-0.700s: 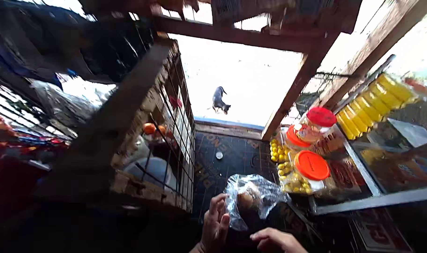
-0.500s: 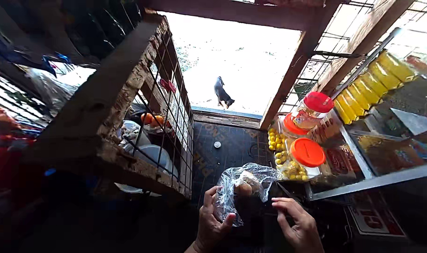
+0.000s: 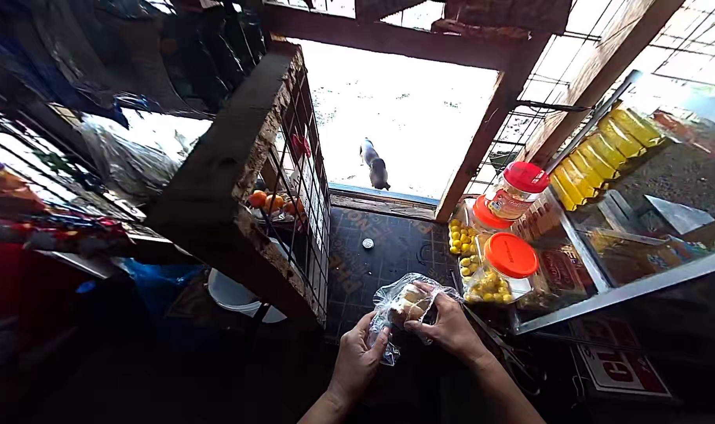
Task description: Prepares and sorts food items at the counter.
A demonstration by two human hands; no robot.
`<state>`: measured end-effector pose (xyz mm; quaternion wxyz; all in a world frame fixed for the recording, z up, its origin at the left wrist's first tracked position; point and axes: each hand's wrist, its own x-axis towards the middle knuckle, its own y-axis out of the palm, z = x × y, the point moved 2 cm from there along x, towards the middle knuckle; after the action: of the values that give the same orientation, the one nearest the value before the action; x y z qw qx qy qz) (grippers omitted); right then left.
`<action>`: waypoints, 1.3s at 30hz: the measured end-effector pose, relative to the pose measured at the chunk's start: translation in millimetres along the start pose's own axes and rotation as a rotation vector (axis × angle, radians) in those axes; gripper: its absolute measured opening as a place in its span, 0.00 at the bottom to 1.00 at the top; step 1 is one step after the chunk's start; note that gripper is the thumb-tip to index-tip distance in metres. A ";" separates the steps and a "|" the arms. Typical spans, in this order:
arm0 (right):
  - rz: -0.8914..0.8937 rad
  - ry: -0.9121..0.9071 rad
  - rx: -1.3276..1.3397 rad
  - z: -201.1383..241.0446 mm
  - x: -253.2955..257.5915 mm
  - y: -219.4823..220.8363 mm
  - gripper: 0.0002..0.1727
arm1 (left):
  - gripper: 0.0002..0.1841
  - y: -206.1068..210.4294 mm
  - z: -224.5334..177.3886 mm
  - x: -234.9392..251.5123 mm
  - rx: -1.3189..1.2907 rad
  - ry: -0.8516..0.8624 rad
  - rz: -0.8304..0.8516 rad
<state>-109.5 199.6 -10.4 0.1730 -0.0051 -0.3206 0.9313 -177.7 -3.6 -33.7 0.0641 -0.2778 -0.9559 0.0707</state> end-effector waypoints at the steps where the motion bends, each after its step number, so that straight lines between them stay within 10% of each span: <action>1: 0.023 0.031 -0.048 1.2 0.5 1.9 0.48 | 0.19 -0.9 1.7 0.0 0.017 -0.013 0.011; 13: -0.081 -0.041 -0.090 3.7 -38.0 -46.6 0.32 | 0.11 -17.3 3.8 -5.2 0.151 0.001 -0.037; 24: 0.025 -0.129 0.373 8.8 -109.2 -120.2 0.40 | 0.11 -52.7 4.8 -64.9 0.282 0.064 0.068; 30: 0.069 -0.306 0.802 48.7 -79.5 -35.9 0.43 | 0.34 -28.6 -10.7 -76.4 0.342 0.324 0.178; 39: 0.242 -0.156 1.152 75.9 -74.0 56.8 0.48 | 0.54 -22.9 -19.4 -75.0 -0.275 0.116 -0.059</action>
<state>-67.3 88.6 8.4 0.0166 0.1214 0.2274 0.9661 -123.7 -61.3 -17.0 0.0827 -0.2592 -0.9590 -0.0789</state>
